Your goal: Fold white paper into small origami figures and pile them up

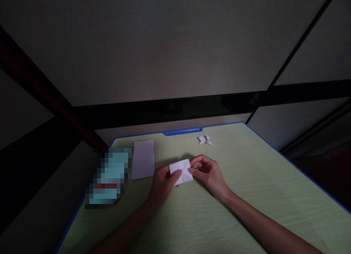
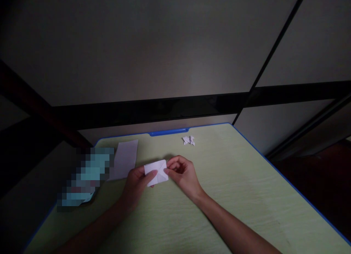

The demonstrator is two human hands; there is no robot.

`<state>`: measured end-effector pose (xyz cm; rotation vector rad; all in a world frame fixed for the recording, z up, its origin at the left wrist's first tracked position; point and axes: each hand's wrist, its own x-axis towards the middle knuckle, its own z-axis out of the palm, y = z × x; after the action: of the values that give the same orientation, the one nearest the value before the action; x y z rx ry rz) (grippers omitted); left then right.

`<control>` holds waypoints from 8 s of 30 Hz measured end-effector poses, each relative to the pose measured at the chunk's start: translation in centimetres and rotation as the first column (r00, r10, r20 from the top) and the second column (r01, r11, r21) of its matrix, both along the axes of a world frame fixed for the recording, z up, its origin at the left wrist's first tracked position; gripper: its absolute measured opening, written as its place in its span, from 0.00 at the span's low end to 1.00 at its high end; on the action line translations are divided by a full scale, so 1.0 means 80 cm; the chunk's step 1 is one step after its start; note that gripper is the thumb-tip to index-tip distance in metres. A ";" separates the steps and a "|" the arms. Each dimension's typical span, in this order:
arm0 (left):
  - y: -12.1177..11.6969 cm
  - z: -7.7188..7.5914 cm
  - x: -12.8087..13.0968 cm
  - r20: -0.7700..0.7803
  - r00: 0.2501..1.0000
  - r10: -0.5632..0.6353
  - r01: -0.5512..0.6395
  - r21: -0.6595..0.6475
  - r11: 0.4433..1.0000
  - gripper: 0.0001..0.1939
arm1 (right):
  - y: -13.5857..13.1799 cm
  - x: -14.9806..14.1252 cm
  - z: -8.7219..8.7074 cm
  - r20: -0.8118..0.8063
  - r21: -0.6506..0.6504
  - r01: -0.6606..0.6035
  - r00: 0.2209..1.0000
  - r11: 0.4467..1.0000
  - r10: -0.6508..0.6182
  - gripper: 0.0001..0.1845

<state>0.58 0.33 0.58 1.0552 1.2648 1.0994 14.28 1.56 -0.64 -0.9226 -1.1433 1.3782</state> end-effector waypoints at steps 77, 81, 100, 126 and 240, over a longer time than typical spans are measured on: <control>0.007 -0.010 -0.007 0.169 0.986 -0.010 -0.005 0.087 0.996 0.08 | -0.001 0.002 -0.003 0.032 -0.035 -0.067 0.997 0.997 0.068 0.08; 0.007 -0.003 -0.006 -0.059 0.998 -0.008 0.021 0.217 0.976 0.08 | 0.000 0.004 -0.002 0.035 0.026 -0.010 0.999 1.000 0.009 0.05; 0.001 -0.012 -0.004 -0.156 0.984 -0.089 0.122 0.211 0.970 0.07 | -0.004 -0.001 0.002 0.030 0.033 0.047 0.998 0.998 -0.048 0.09; 0.003 -0.005 -0.003 0.111 0.985 -0.131 0.132 0.001 0.991 0.10 | -0.012 -0.004 0.002 -0.012 0.000 -0.095 0.995 0.995 0.095 0.09; -0.001 0.004 0.001 -0.220 0.966 0.137 -0.112 0.122 0.986 0.10 | 0.006 0.003 -0.002 -0.001 -0.111 -0.299 0.954 0.948 0.301 0.09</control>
<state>0.68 0.27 0.87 1.2243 1.4839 1.1787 14.51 2.05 -0.76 -0.8625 -1.2682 1.6971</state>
